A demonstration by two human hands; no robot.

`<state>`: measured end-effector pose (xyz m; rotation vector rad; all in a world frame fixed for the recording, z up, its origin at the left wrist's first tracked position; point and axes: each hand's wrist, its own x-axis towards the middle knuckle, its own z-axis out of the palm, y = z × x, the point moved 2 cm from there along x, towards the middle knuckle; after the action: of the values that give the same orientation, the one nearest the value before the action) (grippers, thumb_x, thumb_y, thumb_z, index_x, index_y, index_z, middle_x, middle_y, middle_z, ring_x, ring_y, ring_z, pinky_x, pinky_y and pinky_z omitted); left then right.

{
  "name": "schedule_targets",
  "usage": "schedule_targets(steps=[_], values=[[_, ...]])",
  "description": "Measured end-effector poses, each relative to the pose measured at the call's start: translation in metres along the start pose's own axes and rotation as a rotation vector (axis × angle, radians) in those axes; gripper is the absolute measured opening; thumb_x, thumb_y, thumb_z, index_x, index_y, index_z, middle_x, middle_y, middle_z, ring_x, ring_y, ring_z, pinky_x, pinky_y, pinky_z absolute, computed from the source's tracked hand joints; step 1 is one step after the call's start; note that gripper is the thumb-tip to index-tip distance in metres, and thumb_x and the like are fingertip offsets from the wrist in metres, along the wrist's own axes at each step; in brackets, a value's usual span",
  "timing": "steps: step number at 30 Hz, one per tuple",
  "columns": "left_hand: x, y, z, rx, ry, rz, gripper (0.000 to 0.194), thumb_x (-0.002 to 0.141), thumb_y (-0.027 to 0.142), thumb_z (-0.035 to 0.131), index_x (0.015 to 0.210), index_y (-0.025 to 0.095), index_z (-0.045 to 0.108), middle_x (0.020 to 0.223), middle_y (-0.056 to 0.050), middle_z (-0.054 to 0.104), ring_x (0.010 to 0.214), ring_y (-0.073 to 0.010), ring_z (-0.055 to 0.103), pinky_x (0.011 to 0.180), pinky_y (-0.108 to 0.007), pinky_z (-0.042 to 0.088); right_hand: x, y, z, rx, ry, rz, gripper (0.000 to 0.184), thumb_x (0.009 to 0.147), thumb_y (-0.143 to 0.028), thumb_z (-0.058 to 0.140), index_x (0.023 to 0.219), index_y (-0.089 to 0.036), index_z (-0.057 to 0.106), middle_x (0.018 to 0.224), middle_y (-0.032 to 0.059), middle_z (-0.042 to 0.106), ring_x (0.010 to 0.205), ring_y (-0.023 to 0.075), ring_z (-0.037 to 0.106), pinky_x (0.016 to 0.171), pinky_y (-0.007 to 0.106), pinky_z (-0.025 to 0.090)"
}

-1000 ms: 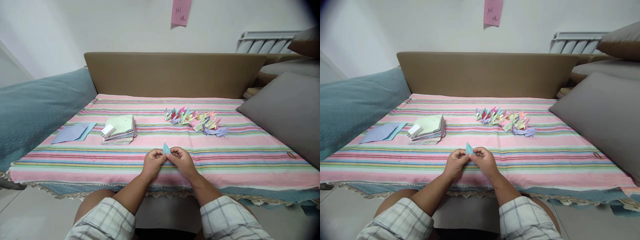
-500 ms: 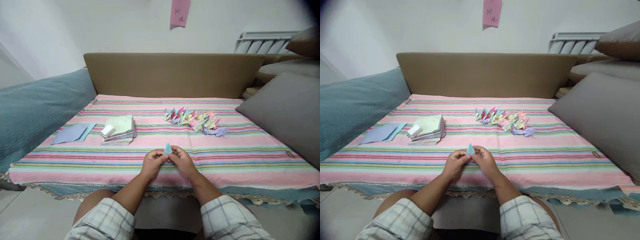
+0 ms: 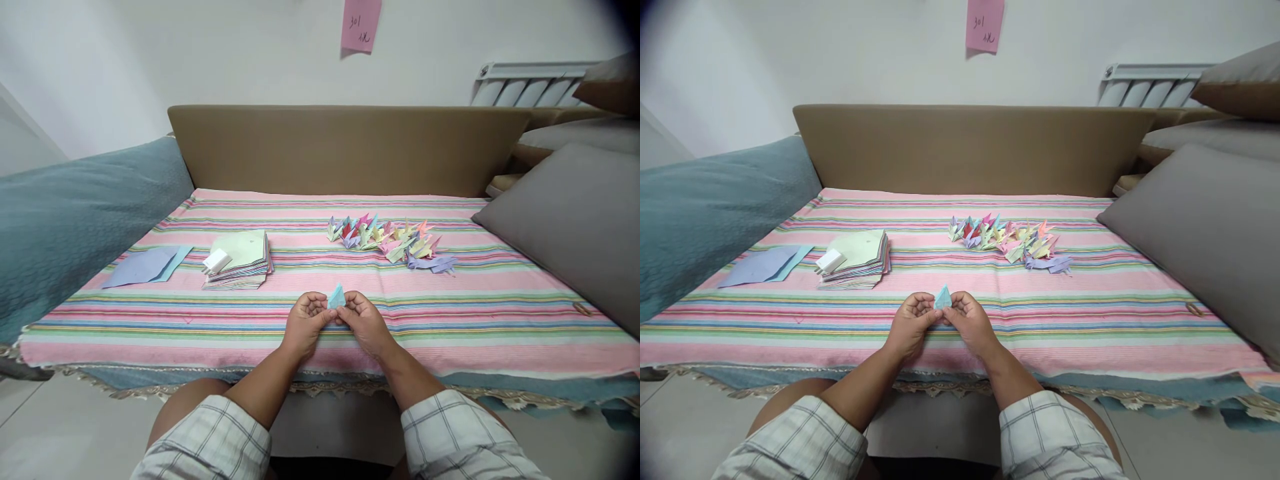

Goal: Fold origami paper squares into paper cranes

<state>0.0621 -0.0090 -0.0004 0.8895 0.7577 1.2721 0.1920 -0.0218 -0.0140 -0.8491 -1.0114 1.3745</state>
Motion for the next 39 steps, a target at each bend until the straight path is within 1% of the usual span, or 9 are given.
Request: schedule_targets(steps=[7,11,15,19,23,29,32,35,39], values=[[0.0,0.002,0.0,0.039,-0.043,-0.029,0.04,0.051,0.024,0.084,0.081,0.014,0.059,0.065,0.004,0.06,0.06,-0.0071,0.056,0.061,-0.02,0.046,-0.001,0.0,-0.001,-0.02,0.005,0.004,0.028,0.07,-0.039,0.073,0.087,-0.019,0.061,0.075,-0.0015,0.059,0.061,0.0088,0.053,0.059,0.023,0.047],[-0.001,0.005,0.002,0.072,-0.146,-0.071,0.036,0.055,0.026,0.083,0.079,0.014,0.06,0.066,0.003,0.061,0.061,-0.0081,0.057,0.063,-0.021,0.046,-0.001,0.001,-0.003,-0.075,0.026,0.0,0.027,0.068,-0.04,0.074,0.077,-0.019,0.061,0.068,-0.0027,0.059,0.059,0.0091,0.052,0.057,0.023,0.047],[-0.001,0.007,0.003,0.049,-0.24,-0.141,0.037,0.052,0.029,0.085,0.073,0.014,0.058,0.067,0.001,0.064,0.063,-0.0116,0.06,0.066,-0.025,0.048,-0.001,-0.001,-0.003,-0.123,0.023,0.001,0.027,0.067,-0.041,0.074,0.074,-0.019,0.061,0.064,-0.003,0.058,0.056,0.0092,0.051,0.054,0.023,0.047],[0.001,0.006,-0.001,0.039,-0.24,-0.195,0.037,0.052,0.03,0.085,0.07,0.013,0.057,0.064,0.002,0.064,0.059,-0.0108,0.06,0.062,-0.024,0.047,-0.002,-0.001,-0.003,-0.094,-0.022,-0.006,0.027,0.069,-0.041,0.073,0.083,-0.02,0.063,0.067,-0.0024,0.059,0.059,0.0102,0.053,0.054,0.023,0.047],[0.002,0.006,-0.004,0.037,-0.23,-0.238,0.037,0.052,0.031,0.085,0.07,0.012,0.059,0.063,0.0,0.064,0.058,-0.0101,0.06,0.057,-0.021,0.044,-0.002,0.002,-0.005,-0.014,-0.073,-0.024,0.026,0.077,-0.043,0.065,0.091,-0.022,0.063,0.065,-0.0032,0.058,0.053,0.0095,0.052,0.053,0.024,0.046],[0.001,0.007,-0.005,0.015,-0.315,-0.282,0.038,0.052,0.034,0.085,0.072,0.011,0.063,0.066,-0.004,0.067,0.063,-0.0146,0.064,0.058,-0.021,0.045,-0.003,0.001,-0.003,-0.033,-0.056,-0.036,0.024,0.077,-0.04,0.066,0.091,-0.022,0.061,0.065,-0.0033,0.057,0.053,0.0094,0.052,0.053,0.024,0.047],[0.001,0.006,-0.006,0.013,-0.284,-0.297,0.036,0.05,0.032,0.086,0.07,0.011,0.065,0.065,-0.003,0.066,0.061,-0.0122,0.061,0.057,-0.021,0.045,-0.005,-0.005,-0.001,-0.095,-0.006,-0.102,0.025,0.075,-0.037,0.068,0.093,-0.023,0.059,0.073,-0.0018,0.057,0.061,0.0108,0.054,0.057,0.024,0.048],[0.002,0.005,-0.008,0.006,-0.237,-0.303,0.034,0.047,0.028,0.087,0.068,0.012,0.067,0.063,0.0,0.063,0.058,-0.0088,0.056,0.057,-0.021,0.045,-0.008,-0.014,0.0,-0.244,0.004,-0.215,0.024,0.076,-0.032,0.065,0.098,-0.024,0.059,0.088,0.0024,0.058,0.077,0.014,0.056,0.064,0.026,0.049],[0.002,0.004,-0.008,0.037,-0.285,-0.313,0.03,0.051,0.028,0.086,0.072,0.013,0.07,0.067,-0.001,0.064,0.06,-0.009,0.056,0.056,-0.02,0.043,-0.011,-0.025,0.0,-0.491,-0.02,-0.373,0.032,0.08,-0.025,0.057,0.112,-0.027,0.059,0.111,0.0068,0.052,0.086,0.0156,0.055,0.067,0.027,0.048]])
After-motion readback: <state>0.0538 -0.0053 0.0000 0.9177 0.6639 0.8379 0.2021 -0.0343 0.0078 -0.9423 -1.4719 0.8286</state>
